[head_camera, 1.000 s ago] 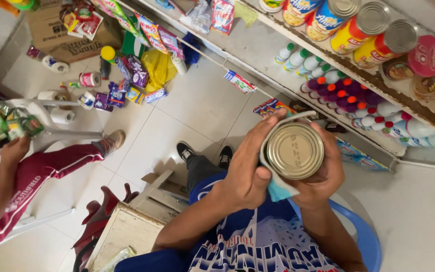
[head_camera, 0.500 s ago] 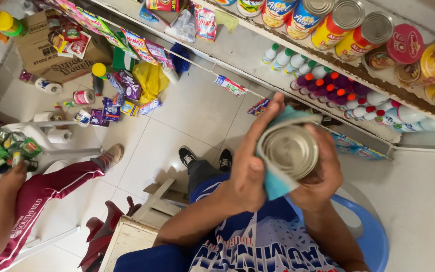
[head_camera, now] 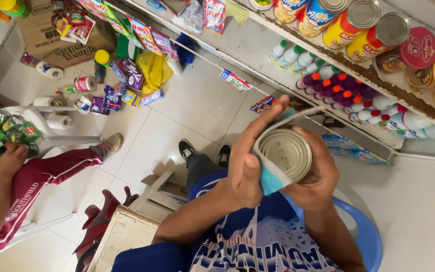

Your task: Wiping canned food with a cloth and placing them on a grocery store shelf.

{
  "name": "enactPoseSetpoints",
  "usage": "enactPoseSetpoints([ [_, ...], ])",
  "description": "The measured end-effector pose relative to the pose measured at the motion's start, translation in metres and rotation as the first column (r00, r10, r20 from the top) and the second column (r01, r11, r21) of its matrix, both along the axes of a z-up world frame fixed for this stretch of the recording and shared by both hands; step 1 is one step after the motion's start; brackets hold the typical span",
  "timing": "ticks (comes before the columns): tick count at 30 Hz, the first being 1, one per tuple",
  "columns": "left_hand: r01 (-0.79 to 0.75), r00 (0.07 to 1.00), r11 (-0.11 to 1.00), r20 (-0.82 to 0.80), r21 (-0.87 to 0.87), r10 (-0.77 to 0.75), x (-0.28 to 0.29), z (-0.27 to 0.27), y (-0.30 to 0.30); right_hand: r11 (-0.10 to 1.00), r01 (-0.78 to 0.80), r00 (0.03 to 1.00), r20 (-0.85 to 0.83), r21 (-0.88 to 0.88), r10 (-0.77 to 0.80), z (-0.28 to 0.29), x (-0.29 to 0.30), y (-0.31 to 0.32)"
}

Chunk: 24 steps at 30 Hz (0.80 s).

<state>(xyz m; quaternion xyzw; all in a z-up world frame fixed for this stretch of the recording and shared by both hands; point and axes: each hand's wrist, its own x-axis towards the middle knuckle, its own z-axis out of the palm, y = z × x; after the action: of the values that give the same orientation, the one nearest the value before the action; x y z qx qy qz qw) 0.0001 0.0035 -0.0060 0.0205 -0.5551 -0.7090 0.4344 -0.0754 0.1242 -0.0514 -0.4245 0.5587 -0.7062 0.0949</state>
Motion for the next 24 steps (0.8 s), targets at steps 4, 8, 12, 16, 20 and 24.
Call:
enactPoseSetpoints([
  [4,-0.134,0.988,0.976,0.055,-0.173,0.146,0.007,-0.006,0.005,0.995,0.102,0.993,-0.069,0.017,-0.101,0.002,0.003,-0.019],
  [8,-0.195,0.971,0.949,0.089,-0.249,0.223,0.015,-0.015,-0.005,0.997,0.072,0.997,-0.015,0.033,-0.072,0.007,0.012,-0.04],
  [12,-0.152,0.976,0.983,0.14,-0.103,0.166,0.031,-0.02,-0.024,0.99,-0.13,0.987,0.106,0.045,0.125,0.003,0.014,-0.045],
  [16,-0.029,0.997,0.999,0.074,0.04,0.026,0.037,-0.013,-0.038,0.947,-0.319,0.928,0.214,0.033,0.305,0.002,0.011,-0.049],
  [20,-0.153,0.982,0.988,0.108,-0.021,0.155,0.043,-0.005,-0.04,0.956,-0.292,0.945,0.163,0.025,0.285,0.005,0.014,-0.057],
  [24,-0.307,0.941,0.922,0.07,-0.237,0.331,0.039,-0.013,-0.034,0.995,-0.06,0.997,-0.042,0.077,0.063,0.006,0.027,-0.071],
])
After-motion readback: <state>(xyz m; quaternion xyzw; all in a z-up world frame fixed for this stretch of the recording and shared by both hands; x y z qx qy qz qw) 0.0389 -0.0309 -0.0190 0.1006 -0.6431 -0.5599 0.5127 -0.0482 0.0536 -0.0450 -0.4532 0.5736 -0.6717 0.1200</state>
